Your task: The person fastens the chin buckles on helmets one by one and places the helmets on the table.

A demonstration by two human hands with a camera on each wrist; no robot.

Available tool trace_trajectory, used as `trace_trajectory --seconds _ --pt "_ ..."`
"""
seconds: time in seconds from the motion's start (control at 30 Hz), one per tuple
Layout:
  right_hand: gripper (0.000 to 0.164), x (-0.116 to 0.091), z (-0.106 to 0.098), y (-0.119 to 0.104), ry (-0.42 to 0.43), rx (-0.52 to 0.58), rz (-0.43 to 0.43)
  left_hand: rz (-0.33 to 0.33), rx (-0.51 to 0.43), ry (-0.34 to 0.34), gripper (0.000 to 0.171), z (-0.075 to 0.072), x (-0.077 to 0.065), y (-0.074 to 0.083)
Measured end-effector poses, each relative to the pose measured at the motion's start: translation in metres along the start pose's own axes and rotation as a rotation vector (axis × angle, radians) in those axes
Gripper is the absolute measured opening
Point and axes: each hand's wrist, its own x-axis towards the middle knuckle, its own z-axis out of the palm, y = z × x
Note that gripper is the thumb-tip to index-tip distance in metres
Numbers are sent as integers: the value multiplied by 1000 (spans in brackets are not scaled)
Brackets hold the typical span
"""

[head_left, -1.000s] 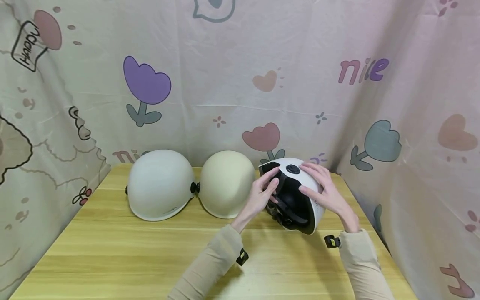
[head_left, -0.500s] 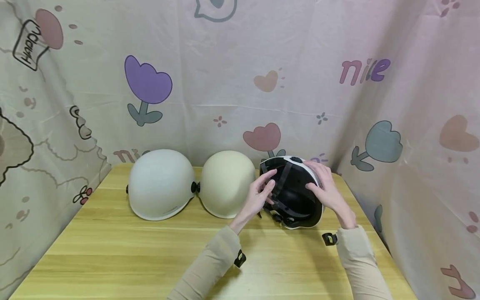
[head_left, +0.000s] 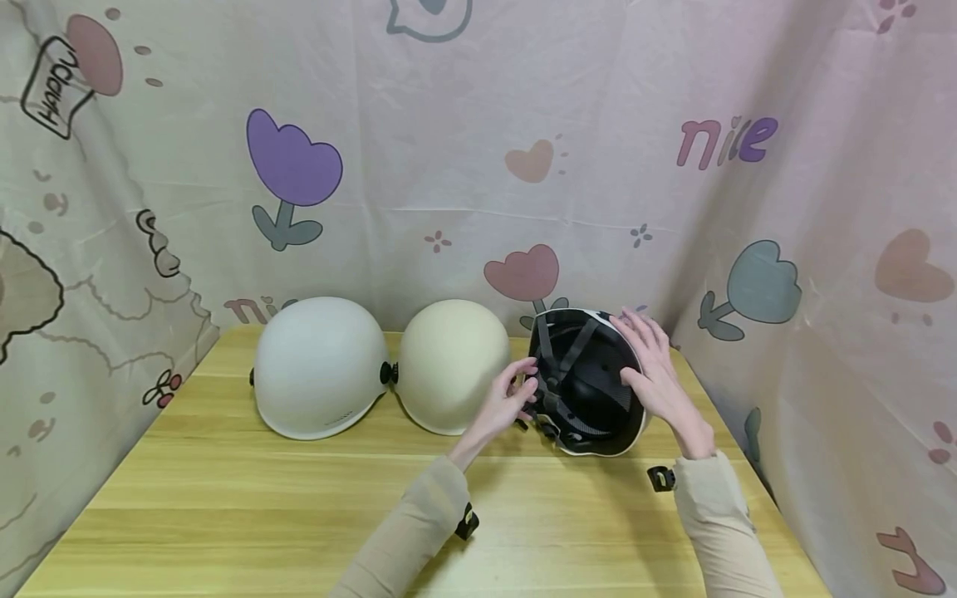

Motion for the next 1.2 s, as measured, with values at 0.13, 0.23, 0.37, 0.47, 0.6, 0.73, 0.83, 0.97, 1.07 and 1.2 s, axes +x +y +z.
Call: trace_trajectory --seconds 0.13,0.23,0.37,0.47,0.6,0.73,0.83,0.97,1.07,1.2 --pt "83 1 -1 -1 -12 5 -6 -8 6 -26 48 -1 0 -4" --pt "84 1 -2 -1 -13 -21 8 -11 20 -38 48 0 -1 -5" --pt "82 0 -5 -1 16 -86 26 -22 48 -54 47 0 -3 -6" --pt "79 -2 -7 0 54 -122 45 -43 64 -65 47 1 -5 -7" --pt "78 -4 -10 0 86 -120 66 -58 106 -85 51 2 -6 -9" --pt "73 -5 -14 1 87 -68 92 -72 164 -110 57 2 -7 -13" --pt "66 -6 -16 3 86 -14 117 -97 186 -124 62 2 -8 -16" --pt "64 -6 -16 5 91 31 139 -108 190 -120 66 2 -9 -17" --pt "67 -6 -14 6 100 18 127 -108 173 -100 64 1 -9 -18" --pt "67 -7 -12 8 122 -6 125 -98 169 -78 60 1 -8 -18"
